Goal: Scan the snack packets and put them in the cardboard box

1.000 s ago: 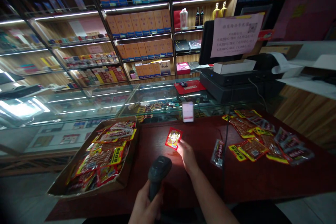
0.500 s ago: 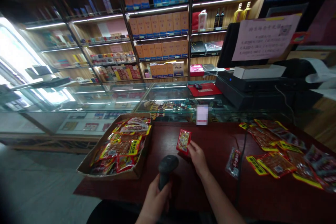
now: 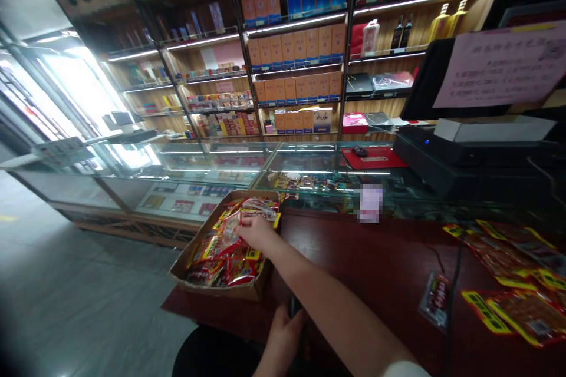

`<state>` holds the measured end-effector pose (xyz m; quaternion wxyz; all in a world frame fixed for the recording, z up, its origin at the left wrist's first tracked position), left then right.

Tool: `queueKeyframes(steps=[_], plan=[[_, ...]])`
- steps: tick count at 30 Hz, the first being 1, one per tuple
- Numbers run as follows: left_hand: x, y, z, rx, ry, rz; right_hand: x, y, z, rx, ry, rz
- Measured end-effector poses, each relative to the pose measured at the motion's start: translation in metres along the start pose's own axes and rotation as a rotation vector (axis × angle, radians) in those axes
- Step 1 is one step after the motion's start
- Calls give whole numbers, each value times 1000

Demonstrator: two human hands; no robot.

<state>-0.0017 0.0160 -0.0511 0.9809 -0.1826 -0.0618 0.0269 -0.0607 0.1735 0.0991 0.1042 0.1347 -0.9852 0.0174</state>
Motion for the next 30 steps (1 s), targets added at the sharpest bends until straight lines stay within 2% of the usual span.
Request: queueKeyframes(steps=[2, 4, 6, 7, 8, 10, 12, 14, 15, 17, 19, 20, 21, 23, 27, 30], plan=[[-1, 4, -7, -6, -13, 15, 29, 9, 6, 81, -11, -78], [-3, 6, -12, -25, -21, 36, 41, 9, 11, 121, -15, -121], [-3, 6, -11, -23, -34, 31, 28, 1, 15, 102, -4, -99], [-3, 5, -9, -16, -33, 20, 11, -5, 17, 73, 0, -66], [-3, 3, -6, -5, -25, 4, -13, -13, 20, 38, -1, -20], [-3, 1, -2, 12, 13, -27, -81, -38, 26, -51, -46, 135], [-4, 1, -1, 10, 40, -36, -171, -78, 29, -142, -202, 390], [-6, 4, -5, -7, 57, -25, -263, -134, 24, -192, -501, 708], [-6, 6, -7, -14, 63, -24, -304, -164, 23, -139, -687, 846], [-6, 8, -9, -17, 76, -23, -373, -220, 26, 103, -1031, 1066], [-5, 7, -9, -2, 87, -30, -419, -262, 33, 385, -1242, 1128], [-5, 6, -7, 8, 94, -32, -433, -276, 37, 498, -1310, 1116], [-5, 5, -5, 18, 101, -31, -441, -286, 40, 571, -1362, 1087], [-5, 3, -2, 24, 115, -24, -442, -293, 41, 606, -1447, 1030], [-2, -2, 2, 27, 143, -35, -424, -285, 34, 493, -1523, 985], [0, -3, 5, 52, 152, -42, -409, -269, 30, 318, -1388, 995]])
Point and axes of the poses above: each hand's wrist, its own y-axis towards the middle knuckle, its own x-axis out of the palm, z = x × y, the point moved 9 cm from there along y, towards the middle knuckle, and after that the axes turned 5 degrees about z, right-handed, at the moved point
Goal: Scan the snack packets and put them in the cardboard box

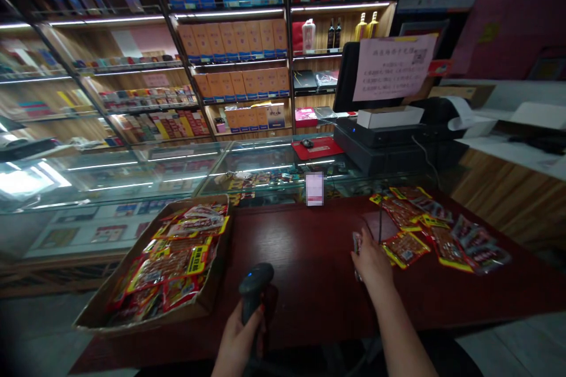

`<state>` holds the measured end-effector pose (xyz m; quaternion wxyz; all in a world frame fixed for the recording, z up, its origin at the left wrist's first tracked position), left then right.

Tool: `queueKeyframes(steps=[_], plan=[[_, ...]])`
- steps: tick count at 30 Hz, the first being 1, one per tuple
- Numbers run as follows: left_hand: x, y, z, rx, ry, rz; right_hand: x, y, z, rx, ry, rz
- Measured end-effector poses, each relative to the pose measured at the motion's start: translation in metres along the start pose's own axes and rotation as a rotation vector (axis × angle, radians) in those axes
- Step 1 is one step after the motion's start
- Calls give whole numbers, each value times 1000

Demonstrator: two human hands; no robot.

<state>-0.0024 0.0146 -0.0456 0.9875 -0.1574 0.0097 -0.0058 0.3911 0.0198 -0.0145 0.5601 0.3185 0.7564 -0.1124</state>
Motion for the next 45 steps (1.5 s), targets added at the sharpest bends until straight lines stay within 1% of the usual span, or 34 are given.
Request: queueKeyframes(steps=[2, 3, 4, 6, 7, 8, 10, 13, 16, 22, 25, 27, 30, 33, 38, 40, 43, 45], plan=[[1, 0, 1, 16, -1, -4, 1, -1, -15, 39, 272, 57], [2, 1, 0, 19, -1, -9, 5, -3, -23, 97, 457, 67], [3, 1, 0, 18, -2, -16, 13, -6, -32, 174, 670, 45], [4, -1, -2, 10, -3, -28, 40, -18, -59, 347, 1110, -85], [4, -2, -2, 7, -1, -38, 52, -26, -75, 420, 1284, -155], [5, -5, -1, 10, -1, -48, 61, -32, -90, 474, 1410, -200], [6, -13, 5, 30, 5, -74, 69, -42, -110, 508, 1534, -204], [7, -26, 13, 37, 34, -102, 68, -48, -119, 463, 1596, -136], [9, -33, 19, 16, 47, -120, 70, -52, -115, 447, 1616, -122], [15, -28, 28, 41, 32, -59, 74, -52, -111, 451, 1667, -147], [22, -28, 31, 32, 33, -90, 76, -52, -110, 471, 1677, -139], [26, -28, 31, 20, 35, -114, 75, -52, -110, 458, 1700, -138], [26, -28, 30, 14, 15, -99, 75, -51, -112, 445, 1734, -141], [24, -27, 30, 34, -5, -77, 77, -51, -110, 476, 1746, -131], [23, -20, 27, 51, -39, -76, 78, -51, -109, 504, 1737, -121], [22, -16, 21, 30, -55, -63, 76, -51, -108, 499, 1731, -129], [22, -10, 7, -37, -94, -63, 74, -53, -107, 525, 1687, -117], [21, -6, -1, -68, -126, -71, 69, -52, -116, 523, 1646, -122]])
Point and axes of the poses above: each hand's wrist, its own y-axis towards the middle knuckle, its own x-axis out of the palm, z = x × y, the point moved 9 cm from there along y, towards the middle knuckle, and after that the axes turned 5 degrees about z, right-handed, at the moved point
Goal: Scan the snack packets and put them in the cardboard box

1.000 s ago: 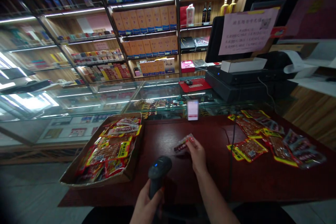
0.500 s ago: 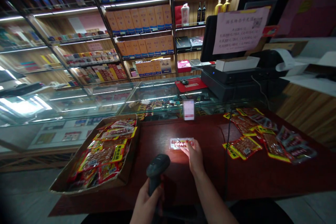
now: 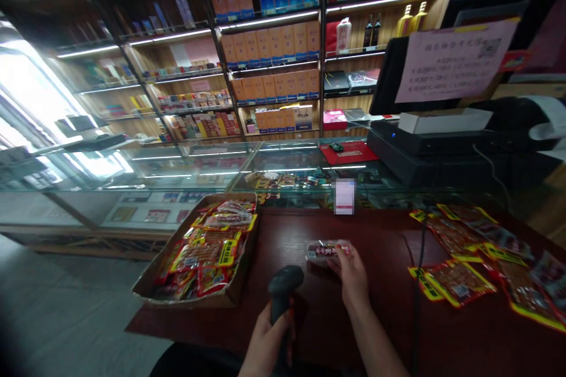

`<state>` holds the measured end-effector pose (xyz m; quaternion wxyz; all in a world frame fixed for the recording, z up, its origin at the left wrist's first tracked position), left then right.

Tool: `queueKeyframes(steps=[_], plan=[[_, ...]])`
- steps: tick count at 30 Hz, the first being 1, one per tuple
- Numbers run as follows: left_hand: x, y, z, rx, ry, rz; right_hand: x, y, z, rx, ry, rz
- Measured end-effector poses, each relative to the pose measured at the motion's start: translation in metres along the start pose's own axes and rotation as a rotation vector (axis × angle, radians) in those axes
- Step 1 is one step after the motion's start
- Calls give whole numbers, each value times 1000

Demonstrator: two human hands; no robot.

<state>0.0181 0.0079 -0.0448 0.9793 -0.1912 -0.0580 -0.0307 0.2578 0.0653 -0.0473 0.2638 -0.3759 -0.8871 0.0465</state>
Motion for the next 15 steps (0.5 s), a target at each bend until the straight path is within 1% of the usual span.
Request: queueKeyframes(steps=[1, 2, 3, 4, 6, 9, 11, 12, 13, 14, 15], plan=[[-1, 1, -2, -5, -16, -1, 11, -3, -4, -10, -16, -22], [-3, 2, -3, -4, -32, 3, 27, -8, -10, -28, -27, -65], [-4, 2, -4, 2, -46, 12, 49, -14, -17, -56, -35, -129], [-5, 2, -4, 4, -57, 18, 75, -21, -26, -94, -42, -211], [-6, 1, -3, 11, -74, 32, 138, -38, -42, -202, -80, -405], [-5, 0, -3, 18, -96, 33, 234, -64, -54, -416, -185, -658], [-5, 1, -6, 27, -109, 29, 287, -79, -46, -528, -270, -774], [-6, 3, -9, 28, -113, 37, 307, -85, -38, -561, -318, -824], [-9, 4, -11, 31, -117, 51, 323, -91, -28, -577, -366, -867], [-11, 6, -13, 36, -119, 65, 333, -95, -17, -581, -410, -898], [-14, 7, -16, 40, -120, 75, 337, -97, -6, -571, -448, -919]])
Point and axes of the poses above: each hand's wrist, its own y-axis towards the middle knuckle, its own x-axis out of the palm, z = x × y, the point moved 9 cm from there along y, towards the middle knuckle, and after that the axes turned 5 degrees about z, right-handed, at the moved point
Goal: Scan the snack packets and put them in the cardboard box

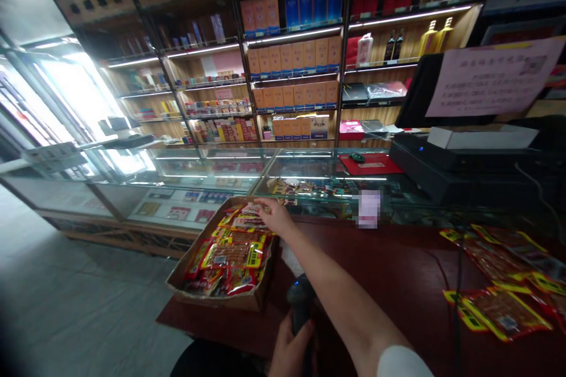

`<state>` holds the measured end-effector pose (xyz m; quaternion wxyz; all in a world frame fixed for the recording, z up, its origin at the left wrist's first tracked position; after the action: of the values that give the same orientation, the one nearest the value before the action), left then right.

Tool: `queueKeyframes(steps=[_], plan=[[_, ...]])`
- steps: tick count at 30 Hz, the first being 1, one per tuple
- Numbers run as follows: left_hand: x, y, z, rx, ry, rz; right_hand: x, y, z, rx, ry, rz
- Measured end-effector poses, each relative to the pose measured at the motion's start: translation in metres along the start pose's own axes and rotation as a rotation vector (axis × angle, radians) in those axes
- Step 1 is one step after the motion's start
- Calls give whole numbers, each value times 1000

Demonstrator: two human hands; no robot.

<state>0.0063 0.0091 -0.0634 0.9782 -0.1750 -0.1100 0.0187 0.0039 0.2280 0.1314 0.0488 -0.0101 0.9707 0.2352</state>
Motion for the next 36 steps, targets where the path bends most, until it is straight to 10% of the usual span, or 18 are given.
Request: queueKeyframes(steps=[5, 12, 15, 19, 28, 36], plan=[[-2, -2, 1, 10, 3, -47, -49, -44, 37, 61, -92, 35], [3, -4, 9, -3, -11, -25, -316, -198, 72, 479, -1196, 506], [5, -2, 9, -4, -8, -10, -367, -256, 78, 599, -1478, 366], [4, 0, 9, 7, -13, -4, -355, -291, 77, 669, -1640, 295], [2, -1, 12, 20, 23, 6, -169, -233, 60, 313, -992, 129], [-1, 4, 1, 10, 50, -10, -259, -215, 74, 483, -1106, 194]])
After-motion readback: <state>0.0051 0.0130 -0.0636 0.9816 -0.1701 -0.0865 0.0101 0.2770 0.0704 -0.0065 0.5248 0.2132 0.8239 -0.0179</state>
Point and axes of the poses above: each hand's wrist, its own y-axis towards the middle knuckle, its own x-axis out of the palm, z = x × y, the point moved 9 cm from there along y, towards the middle knuckle, and after that the axes turned 5 degrees about z, right-handed, at the moved point
